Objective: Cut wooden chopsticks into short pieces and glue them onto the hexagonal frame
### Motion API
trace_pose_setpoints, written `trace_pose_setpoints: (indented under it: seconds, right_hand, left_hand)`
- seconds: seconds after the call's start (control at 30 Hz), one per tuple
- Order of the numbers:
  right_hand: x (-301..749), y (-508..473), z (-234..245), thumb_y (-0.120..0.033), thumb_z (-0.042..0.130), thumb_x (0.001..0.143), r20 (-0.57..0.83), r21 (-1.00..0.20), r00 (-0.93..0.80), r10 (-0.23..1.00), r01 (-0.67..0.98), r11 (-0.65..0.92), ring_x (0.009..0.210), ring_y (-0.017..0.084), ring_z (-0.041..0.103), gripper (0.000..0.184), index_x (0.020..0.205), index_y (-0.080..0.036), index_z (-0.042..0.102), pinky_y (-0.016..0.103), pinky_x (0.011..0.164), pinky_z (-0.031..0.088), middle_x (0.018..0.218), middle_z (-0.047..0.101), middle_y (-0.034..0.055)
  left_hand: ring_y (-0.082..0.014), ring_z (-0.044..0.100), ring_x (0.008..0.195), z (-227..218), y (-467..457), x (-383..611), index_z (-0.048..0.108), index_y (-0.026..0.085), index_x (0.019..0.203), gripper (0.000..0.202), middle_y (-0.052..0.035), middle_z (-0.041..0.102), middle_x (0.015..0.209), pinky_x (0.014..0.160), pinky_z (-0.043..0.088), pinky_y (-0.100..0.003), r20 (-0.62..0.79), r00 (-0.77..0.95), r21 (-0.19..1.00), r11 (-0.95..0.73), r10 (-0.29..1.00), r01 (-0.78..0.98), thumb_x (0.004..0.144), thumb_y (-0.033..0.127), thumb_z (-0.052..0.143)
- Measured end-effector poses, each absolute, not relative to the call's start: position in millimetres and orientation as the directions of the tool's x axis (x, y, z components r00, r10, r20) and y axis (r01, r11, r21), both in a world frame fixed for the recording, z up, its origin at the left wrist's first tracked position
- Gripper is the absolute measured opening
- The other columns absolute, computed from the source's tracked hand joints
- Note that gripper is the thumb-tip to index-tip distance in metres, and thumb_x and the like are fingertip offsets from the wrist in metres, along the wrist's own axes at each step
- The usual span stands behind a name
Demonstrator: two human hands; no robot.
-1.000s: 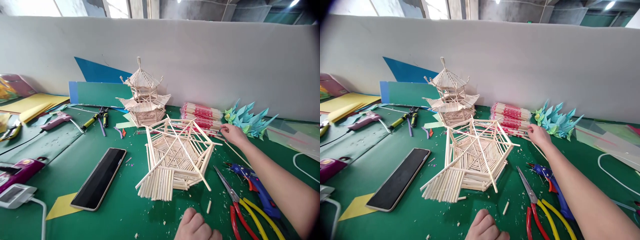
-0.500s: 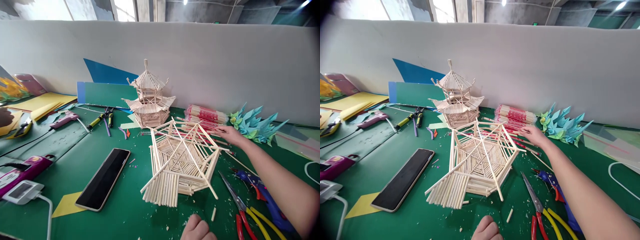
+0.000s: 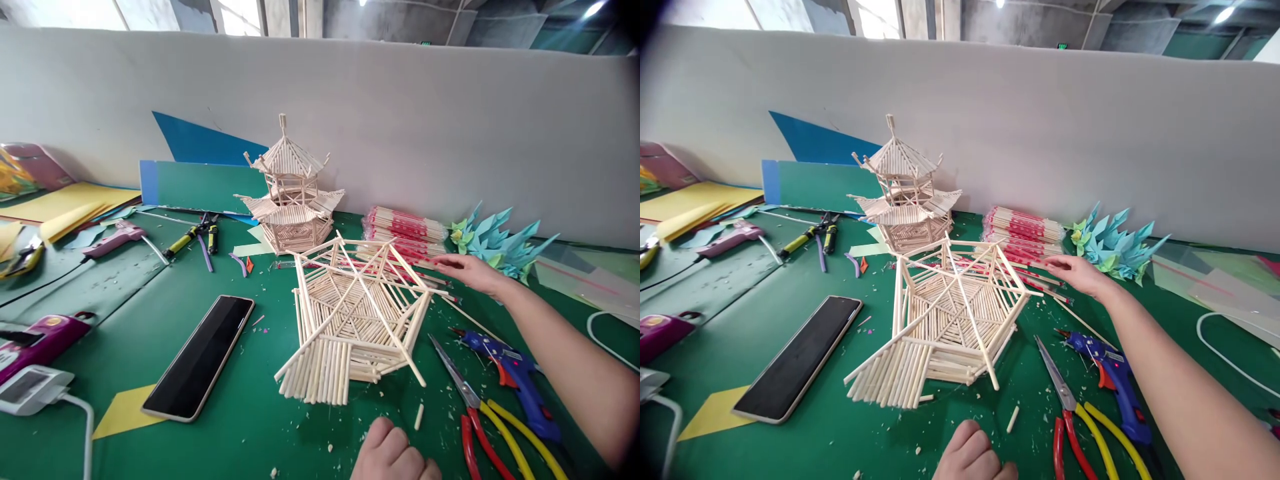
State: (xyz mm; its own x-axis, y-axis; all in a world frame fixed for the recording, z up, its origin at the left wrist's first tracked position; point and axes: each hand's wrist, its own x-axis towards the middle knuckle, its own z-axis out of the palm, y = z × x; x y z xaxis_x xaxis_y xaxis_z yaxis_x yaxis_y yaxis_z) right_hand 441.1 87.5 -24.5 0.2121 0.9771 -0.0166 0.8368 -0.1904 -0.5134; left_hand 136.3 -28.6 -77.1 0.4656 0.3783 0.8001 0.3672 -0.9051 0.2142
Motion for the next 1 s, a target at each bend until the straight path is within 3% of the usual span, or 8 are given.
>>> trace_pose_setpoints:
  seconds: [0.1,0.2,0.37,0.47,0.57,0.67,0.83,1.0]
  right_hand:
    - [431.5,73.7,-18.4,-0.028,0.052,0.083,0.039,-0.415,0.262,0.964,0.882,-0.222,0.09,0.019,0.056,0.024,0.104,-0.016,0.054,0.038,0.077,0.046,0.105,0.057,0.0065]
    - [403.0,39.4,-3.7,-0.03,0.049,0.082,0.039,-0.321,0.248,0.968,0.921,-0.223,0.073,0.02,0.059,0.019,0.091,-0.016,0.058,0.034,0.064,0.045,0.083,0.063,0.0056]
    - [318.8,-28.0,1.8,-0.021,0.053,0.078,-0.195,-0.321,-0.178,0.964,0.941,0.109,0.066,0.012,0.058,0.009,0.079,-0.026,0.061,0.023,0.06,0.043,0.073,0.063,-0.0052]
    - [284.7,-46.3,-13.7,-0.014,0.055,0.076,-0.209,-0.266,-0.303,0.93,0.933,0.244,0.076,0.017,0.056,0.013,0.079,-0.025,0.059,0.03,0.069,0.041,0.078,0.061,-0.003]
    - [275.9,-50.7,-30.5,-0.014,0.05,0.081,-0.178,-0.199,-0.334,0.926,0.933,0.298,0.076,0.019,0.053,0.013,0.073,-0.023,0.055,0.034,0.066,0.04,0.078,0.057,-0.0011]
    - [278.4,-53.7,-45.3,-0.013,0.047,0.082,-0.131,-0.15,-0.339,0.932,0.936,0.319,0.075,0.02,0.052,0.012,0.076,-0.022,0.052,0.036,0.065,0.042,0.081,0.055,0.0004]
    - [281.5,-64.2,-72.0,-0.016,0.038,0.086,-0.039,-0.075,-0.325,0.945,0.944,0.322,0.064,0.022,0.054,0.017,0.078,-0.021,0.051,0.04,0.058,0.044,0.073,0.053,0.0019]
    - [279.8,-68.4,-78.9,-0.011,0.029,0.085,0.061,-0.023,-0.346,0.936,0.937,0.348,0.08,0.026,0.059,0.032,0.108,-0.018,0.05,0.044,0.067,0.048,0.087,0.06,0.0089]
  left_hand:
    - [-0.0118,0.032,0.037,-75.0,-27.5,131.0,0.055,0.017,0.052,0.039,0.0018,0.038,0.032,0.043,0.027,-0.027,0.808,0.463,0.224,-0.916,0.365,0.332,0.085,0.011,0.034]
    - [-0.013,0.032,0.04,-75.4,-27.8,125.8,0.06,0.013,0.061,0.026,-0.0003,0.042,0.037,0.043,0.026,-0.028,0.784,0.492,0.268,-0.921,0.378,0.282,0.077,0.012,0.04]
    - [-0.0155,0.04,0.05,-73.6,-27.8,115.4,0.062,0.01,0.072,0.017,-0.0048,0.053,0.052,0.048,0.032,-0.029,0.596,0.607,0.457,-0.843,0.526,0.283,0.069,0.007,0.045]
    - [-0.0154,0.042,0.054,-70.5,-27.2,110.4,0.061,0.011,0.077,0.017,-0.0044,0.055,0.057,0.051,0.034,-0.029,0.552,0.634,0.478,-0.829,0.541,0.291,0.074,0.007,0.045]
    - [-0.0139,0.04,0.051,-68.9,-30.2,107.2,0.058,0.014,0.062,0.016,-0.0015,0.051,0.051,0.051,0.033,-0.028,0.599,0.602,0.445,-0.845,0.528,0.297,0.075,0.012,0.048]
    - [-0.0126,0.036,0.047,-72.3,-38.1,104.9,0.049,0.016,0.049,0.026,-0.0002,0.045,0.044,0.048,0.03,-0.026,0.685,0.487,0.427,-0.84,0.542,0.335,0.074,0.013,0.045]
    - [-0.0123,0.033,0.042,-82.3,-48.0,94.4,0.048,0.018,0.051,0.031,-0.0002,0.043,0.041,0.044,0.023,-0.027,0.723,0.306,0.479,-0.769,0.619,0.424,0.074,0.008,0.029]
    - [-0.0109,0.045,0.046,-76.5,-49.4,71.9,0.052,0.018,0.054,0.022,0.0005,0.052,0.046,0.049,0.035,-0.024,0.521,0.51,0.609,-0.717,0.684,0.339,0.075,0.017,0.044]
